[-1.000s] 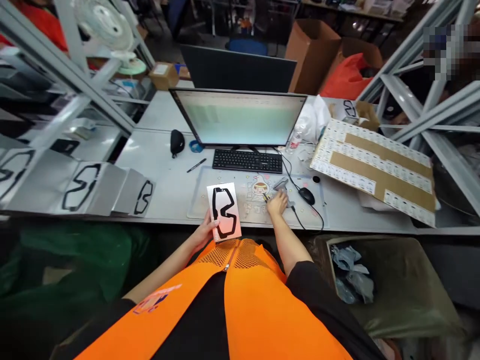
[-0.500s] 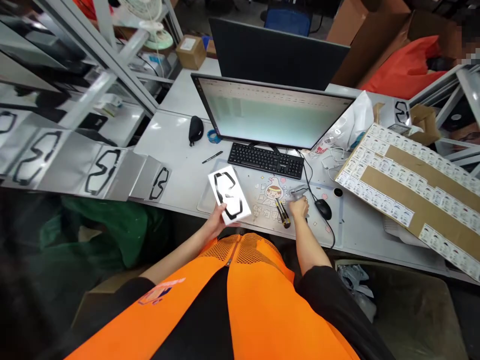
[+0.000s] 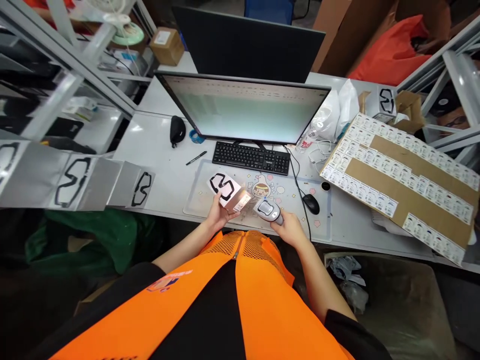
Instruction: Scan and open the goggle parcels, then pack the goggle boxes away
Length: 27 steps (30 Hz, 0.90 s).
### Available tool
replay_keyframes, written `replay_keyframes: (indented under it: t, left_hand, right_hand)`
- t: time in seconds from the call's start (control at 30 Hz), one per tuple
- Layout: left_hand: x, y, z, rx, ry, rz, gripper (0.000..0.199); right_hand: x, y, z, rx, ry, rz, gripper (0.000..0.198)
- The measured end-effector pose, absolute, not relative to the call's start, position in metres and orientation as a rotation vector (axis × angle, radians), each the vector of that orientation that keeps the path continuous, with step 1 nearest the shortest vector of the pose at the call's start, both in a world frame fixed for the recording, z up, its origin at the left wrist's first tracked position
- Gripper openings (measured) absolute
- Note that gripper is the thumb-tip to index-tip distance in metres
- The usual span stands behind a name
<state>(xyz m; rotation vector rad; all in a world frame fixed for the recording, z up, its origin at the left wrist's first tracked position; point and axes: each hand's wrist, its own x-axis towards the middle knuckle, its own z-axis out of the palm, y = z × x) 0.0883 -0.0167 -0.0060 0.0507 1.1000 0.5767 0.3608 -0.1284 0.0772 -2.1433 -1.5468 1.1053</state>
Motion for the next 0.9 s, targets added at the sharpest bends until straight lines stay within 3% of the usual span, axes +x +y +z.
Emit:
replay_keyframes:
  t: [0.23,0.37,0.43,0.53,0.67,0.8,0.9]
  left_hand:
    - [0.081,-0.023,-0.013,0.109,1.149,0.617,0.07]
    - [0.044,-0.025,-0.024,0.385,1.432,0.625,0.12]
    - [0.018,-0.026,-0.028,0.7,1.677,0.543,0.13]
    - [-0.018,-0.028,-0.033,1.182,1.94,0.194,0.122]
    - [-0.042,-0.03,-0.04,1.333,2.049,-0.183,0.116]
    - [-0.043,-0.028,-0.05,1.316,2.059,-0.258,0.115]
    - [-0.039,-0.026,-0.058,1.341,2.054,-0.23,0.113]
  right_hand:
    - [0.389,-0.103,0.028,-2.412,-1.658,1.039,0.043]
    - [0.399,-0.089,-0.024,-2.53,-1.612,0.888,0.059]
    - [0.4,-0.085,-0.047,-2.559,-1.574,0.825,0.067]
    - [0.396,-0.085,-0.072,-2.614,-1.497,0.761,0.073]
    - [0.387,-0.092,-0.089,-2.683,-1.454,0.759,0.072]
    - [0.391,-0.09,-0.088,-2.772,-1.422,0.868,0.079]
    - [0.404,-0.066,-0.078,-2.781,-1.378,0.768,0.076]
